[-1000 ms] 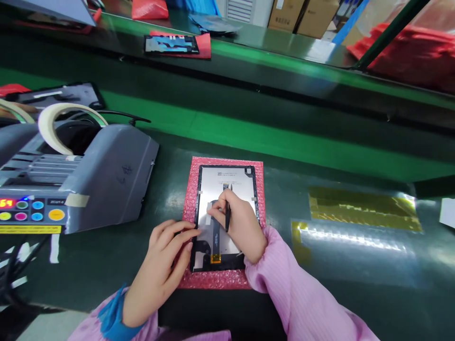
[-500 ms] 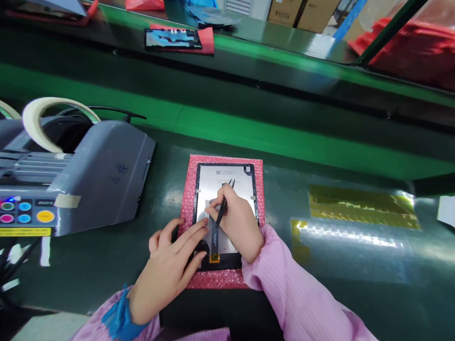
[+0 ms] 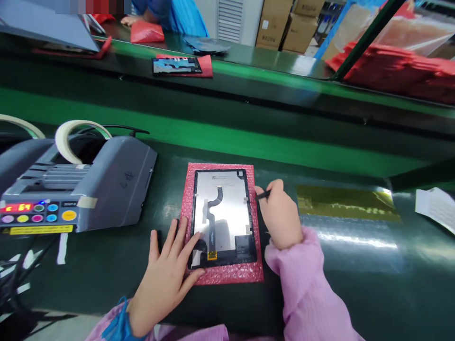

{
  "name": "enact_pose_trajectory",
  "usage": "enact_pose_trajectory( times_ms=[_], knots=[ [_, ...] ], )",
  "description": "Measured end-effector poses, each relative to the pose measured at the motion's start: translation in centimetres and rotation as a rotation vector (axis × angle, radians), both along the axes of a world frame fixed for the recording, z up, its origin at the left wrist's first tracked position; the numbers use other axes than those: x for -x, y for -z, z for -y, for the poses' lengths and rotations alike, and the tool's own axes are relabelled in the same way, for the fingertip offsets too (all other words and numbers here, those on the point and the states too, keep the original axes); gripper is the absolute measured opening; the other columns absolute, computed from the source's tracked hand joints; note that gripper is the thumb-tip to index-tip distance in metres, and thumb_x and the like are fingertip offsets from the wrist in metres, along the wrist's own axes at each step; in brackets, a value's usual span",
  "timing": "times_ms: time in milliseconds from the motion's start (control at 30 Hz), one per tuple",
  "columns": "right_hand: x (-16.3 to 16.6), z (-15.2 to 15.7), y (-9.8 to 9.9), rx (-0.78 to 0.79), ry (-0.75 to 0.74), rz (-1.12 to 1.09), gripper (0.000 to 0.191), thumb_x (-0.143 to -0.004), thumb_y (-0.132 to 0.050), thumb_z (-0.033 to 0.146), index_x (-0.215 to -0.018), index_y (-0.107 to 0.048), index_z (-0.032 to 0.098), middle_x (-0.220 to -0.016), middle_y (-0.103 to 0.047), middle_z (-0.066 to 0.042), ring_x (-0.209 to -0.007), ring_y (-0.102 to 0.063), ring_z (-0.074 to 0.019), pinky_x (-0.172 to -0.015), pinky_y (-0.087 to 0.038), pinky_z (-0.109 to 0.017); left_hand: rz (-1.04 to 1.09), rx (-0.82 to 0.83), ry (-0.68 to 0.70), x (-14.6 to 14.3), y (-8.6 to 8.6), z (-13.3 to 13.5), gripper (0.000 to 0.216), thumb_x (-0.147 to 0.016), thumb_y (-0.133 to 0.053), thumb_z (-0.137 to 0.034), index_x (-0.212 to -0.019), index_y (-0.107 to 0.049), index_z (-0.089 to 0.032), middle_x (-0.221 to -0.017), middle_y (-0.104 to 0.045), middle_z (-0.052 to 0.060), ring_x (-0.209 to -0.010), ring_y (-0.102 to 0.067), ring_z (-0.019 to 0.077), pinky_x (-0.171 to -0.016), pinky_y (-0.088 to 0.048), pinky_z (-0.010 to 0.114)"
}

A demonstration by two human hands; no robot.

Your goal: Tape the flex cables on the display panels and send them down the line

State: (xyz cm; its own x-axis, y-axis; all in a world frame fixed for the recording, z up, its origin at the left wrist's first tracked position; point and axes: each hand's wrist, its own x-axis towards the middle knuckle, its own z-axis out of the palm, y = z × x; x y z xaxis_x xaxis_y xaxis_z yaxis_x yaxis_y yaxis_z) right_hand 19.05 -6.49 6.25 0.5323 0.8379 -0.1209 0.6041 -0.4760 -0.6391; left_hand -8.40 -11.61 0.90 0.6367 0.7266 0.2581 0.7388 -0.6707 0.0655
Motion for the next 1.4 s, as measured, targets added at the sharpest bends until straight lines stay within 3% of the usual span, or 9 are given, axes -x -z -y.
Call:
enact_pose_trajectory(
  times_ms=[133,333,500,700,900,1033,1167,1233,1400],
  knots=[
    [-0.8,2.5,1.3,0.064,-0.084,-0.373,0.040,-0.083,-0.067,0.054,-0.088,-0.039,0.027,-0.074,-0.064,-0.001,-0.063,-0.066,-0.0226,-0.055,-0.048,-0.032,-0.051,-0.017,0.028,0.1,0.6,0.1,0.055,-0.103,-0.039,-0.046,-0.147,-0.048,-0.014,-0.156,-0.044,0.029,-0.146,-0.038,0.0472,-0.112,-0.019,0.074],
    [0.8,0.6,4.8,-0.252,-0.200,-0.390,0.038,-0.078,-0.071,0.045,-0.087,-0.039,0.027,-0.074,-0.052,0.006,-0.061,-0.051,-0.0145,-0.060,-0.044,-0.028,-0.018,-0.009,0.017,-0.2,0.7,-1.7,0.054,-0.105,-0.035,-0.046,-0.150,-0.044,-0.016,-0.160,-0.040,0.026,-0.148,-0.037,0.0437,-0.112,-0.026,0.075],
    [0.1,-8.1,5.8,-0.595,-0.177,-0.454,0.040,-0.073,-0.066,0.038,-0.087,-0.030,0.028,-0.083,-0.051,0.004,-0.071,-0.055,-0.0142,-0.069,-0.048,-0.028,0.105,0.038,-0.089,-0.5,0.8,-4.4,0.050,-0.104,-0.041,-0.035,-0.151,-0.042,-0.016,-0.164,-0.032,0.023,-0.153,-0.025,0.0453,-0.111,-0.035,0.072],
    [-3.1,-20.3,4.6,-0.734,-0.084,-0.322,0.037,-0.074,-0.059,0.027,-0.084,-0.023,0.029,-0.084,-0.050,0.003,-0.073,-0.054,-0.0147,-0.080,-0.048,-0.031,0.244,0.050,-0.117,0.2,1.5,-5.3,0.042,-0.104,-0.043,-0.031,-0.144,-0.046,-0.019,-0.155,-0.050,0.016,-0.151,-0.035,0.0369,-0.114,-0.036,0.068],
    [-6.8,-24.4,3.0,-0.669,-0.089,-0.224,0.037,-0.071,-0.069,0.023,-0.077,-0.033,0.028,-0.083,-0.062,-0.002,-0.083,-0.061,-0.0216,-0.088,-0.047,-0.038,0.286,0.000,-0.136,0.5,2.0,-5.3,0.038,-0.101,-0.045,-0.023,-0.138,-0.050,-0.021,-0.149,-0.058,0.013,-0.147,-0.042,0.0314,-0.116,-0.038,0.061],
    [-9.6,-21.2,1.8,-0.594,-0.131,-0.198,0.036,-0.072,-0.078,0.037,-0.076,-0.044,0.026,-0.081,-0.067,-0.003,-0.081,-0.063,-0.0225,-0.083,-0.048,-0.037,0.253,0.018,-0.138,0.5,1.9,-5.4,0.037,-0.099,-0.045,-0.022,-0.135,-0.055,-0.021,-0.150,-0.057,0.013,-0.148,-0.041,0.0314,-0.118,-0.036,0.061],
    [-12.4,-12.5,1.1,-0.543,-0.120,-0.248,0.041,-0.093,-0.049,0.064,-0.098,-0.056,0.024,-0.070,-0.063,0.001,-0.059,-0.060,-0.0174,-0.060,-0.047,-0.030,0.216,0.002,-0.098,0.4,1.4,-5.5,0.038,-0.098,-0.045,-0.018,-0.134,-0.058,-0.021,-0.147,-0.059,0.012,-0.147,-0.042,0.0332,-0.116,-0.037,0.065],
    [-13.6,-7.2,1.4,-0.511,-0.084,-0.321,0.051,-0.093,-0.047,0.069,-0.102,-0.063,0.022,-0.066,-0.058,0.002,-0.053,-0.054,-0.0147,-0.053,-0.044,-0.027,0.189,-0.017,0.002,0.0,0.9,-5.5,0.041,-0.096,-0.046,-0.014,-0.135,-0.058,-0.020,-0.146,-0.061,0.011,-0.146,-0.043,0.0322,-0.115,-0.042,0.060],
    [-15.5,3.8,3.4,-0.471,0.180,-0.554,0.054,-0.069,-0.079,0.071,-0.089,-0.063,0.022,-0.069,-0.066,-0.001,-0.052,-0.060,-0.0161,-0.048,-0.049,-0.029,0.084,0.010,0.412,-3.3,-0.3,-5.5,0.056,-0.085,-0.048,-0.001,-0.134,-0.061,-0.024,-0.146,-0.061,0.004,-0.145,-0.045,0.0289,-0.114,-0.046,0.048]
  ],
)
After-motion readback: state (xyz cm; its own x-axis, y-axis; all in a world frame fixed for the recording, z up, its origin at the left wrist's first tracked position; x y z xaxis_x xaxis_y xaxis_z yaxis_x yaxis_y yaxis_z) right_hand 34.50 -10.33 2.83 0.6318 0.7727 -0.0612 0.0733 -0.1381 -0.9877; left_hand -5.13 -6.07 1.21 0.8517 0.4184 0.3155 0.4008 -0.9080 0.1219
